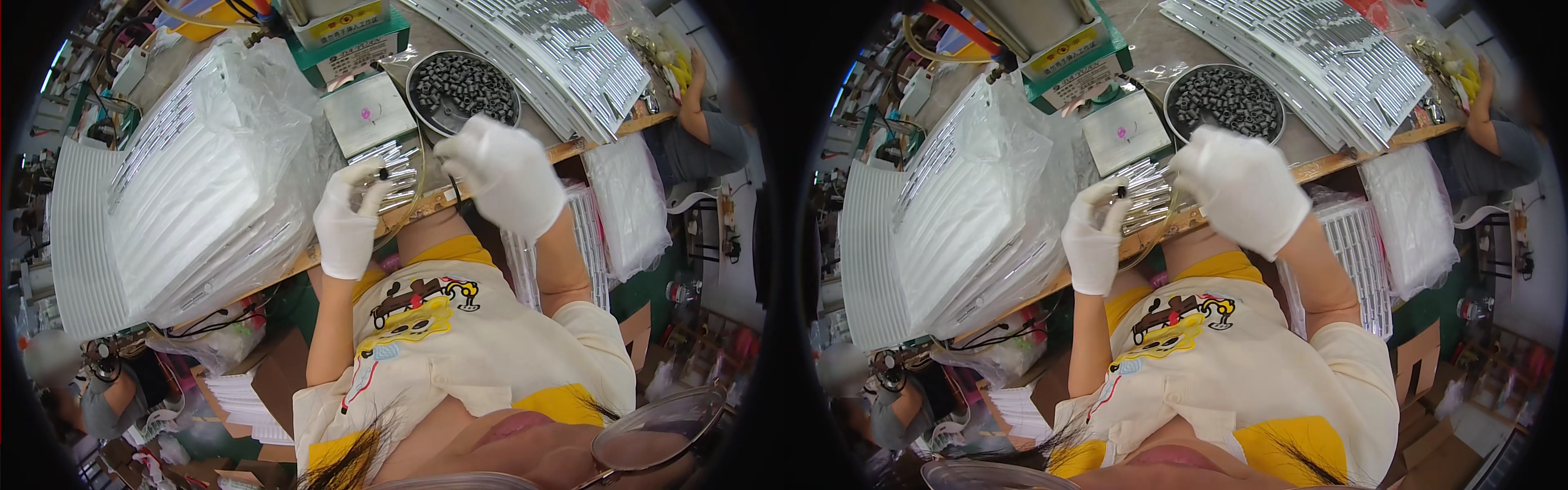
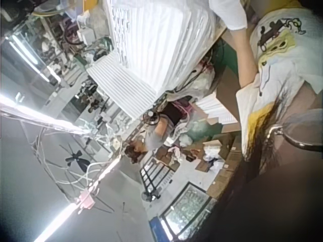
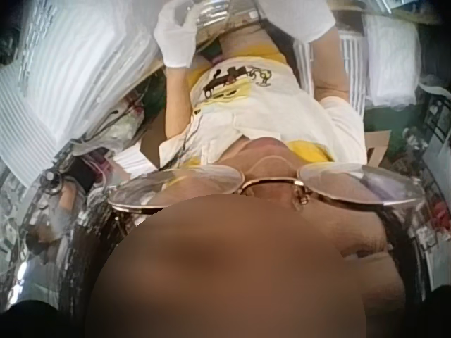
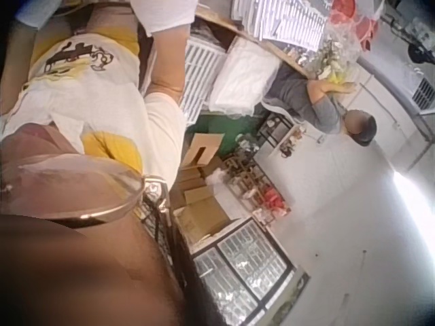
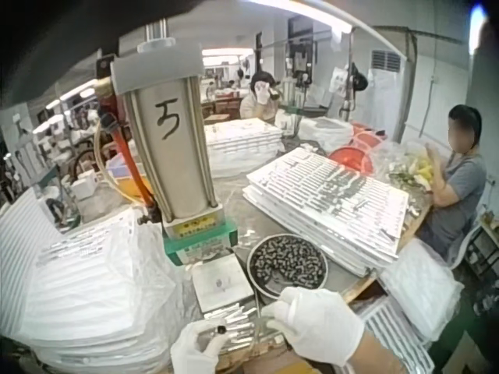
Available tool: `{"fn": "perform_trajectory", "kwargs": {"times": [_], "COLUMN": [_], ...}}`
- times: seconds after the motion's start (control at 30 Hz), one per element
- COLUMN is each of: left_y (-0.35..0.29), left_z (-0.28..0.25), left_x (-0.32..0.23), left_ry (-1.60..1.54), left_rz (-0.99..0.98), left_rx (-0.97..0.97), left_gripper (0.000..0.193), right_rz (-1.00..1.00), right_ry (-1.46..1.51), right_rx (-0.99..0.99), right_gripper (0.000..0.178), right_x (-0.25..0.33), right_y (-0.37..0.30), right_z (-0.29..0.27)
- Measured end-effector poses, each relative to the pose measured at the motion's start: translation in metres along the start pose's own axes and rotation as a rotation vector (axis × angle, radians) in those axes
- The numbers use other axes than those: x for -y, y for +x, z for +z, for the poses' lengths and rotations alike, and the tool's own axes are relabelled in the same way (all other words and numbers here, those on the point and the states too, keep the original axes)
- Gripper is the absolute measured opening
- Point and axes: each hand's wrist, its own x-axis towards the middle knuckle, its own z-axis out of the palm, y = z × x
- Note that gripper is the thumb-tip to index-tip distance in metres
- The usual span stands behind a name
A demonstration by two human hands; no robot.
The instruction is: The worker is assembling small black cylindrical components into white plastic frames and then packaging them into foam layers.
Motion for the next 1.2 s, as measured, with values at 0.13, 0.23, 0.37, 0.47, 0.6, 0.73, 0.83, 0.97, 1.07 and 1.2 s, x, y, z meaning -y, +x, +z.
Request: {"fn": "perform_trajectory", "kwargs": {"times": [0.13, 0.23, 0.37, 0.47, 0.6, 0.73, 0.83, 0.97, 1.07, 1.2], "left_y": [0.002, -0.004, -0.002, -0.001, -0.003, 0.0, -0.002, -0.002, 0.0, -0.002], "left_z": [-0.002, 0.0, 0.003, 0.004, 0.006, 0.007, 0.005, 0.007, 0.008, 0.008], "left_x": [-0.009, -0.001, -0.001, -0.003, 0.0, -0.009, -0.008, -0.002, -0.003, 0.0], "left_ry": [-0.471, -0.281, -0.39, -0.377, -0.406, -0.346, -0.292, -0.314, -0.286, -0.293], "left_rz": [-0.307, -0.137, -0.247, -0.244, -0.275, -0.294, -0.294, -0.281, -0.27, -0.258], "left_rx": [-0.111, -0.099, -0.071, -0.046, -0.029, -0.014, -0.03, -0.02, -0.011, -0.01], "left_gripper": [0.03, 0.031, 0.028, 0.027, 0.027, 0.027, 0.028, 0.028, 0.027, 0.027], "right_rz": [0.418, 0.665, 0.758, 0.763, 0.703, 0.714, 0.782, 0.879, 0.907, 0.943], "right_ry": [-0.086, -0.391, -0.532, -0.499, -0.471, -0.386, -0.427, -0.395, -0.357, -0.37], "right_rx": [-0.302, -0.228, 0.011, 0.06, 0.063, -0.046, 0.078, 0.129, 0.086, 0.098], "right_gripper": [0.016, 0.027, 0.03, 0.032, 0.034, 0.035, 0.033, 0.027, 0.025, 0.023], "right_x": [-0.084, -0.173, -0.221, -0.237, -0.246, -0.236, -0.208, -0.204, -0.21, -0.216], "right_y": [-0.003, -0.014, -0.02, -0.021, -0.017, -0.014, -0.019, -0.024, -0.027, -0.025], "right_z": [-0.034, -0.058, -0.057, -0.051, -0.048, -0.05, -0.06, -0.058, -0.053, -0.05]}}
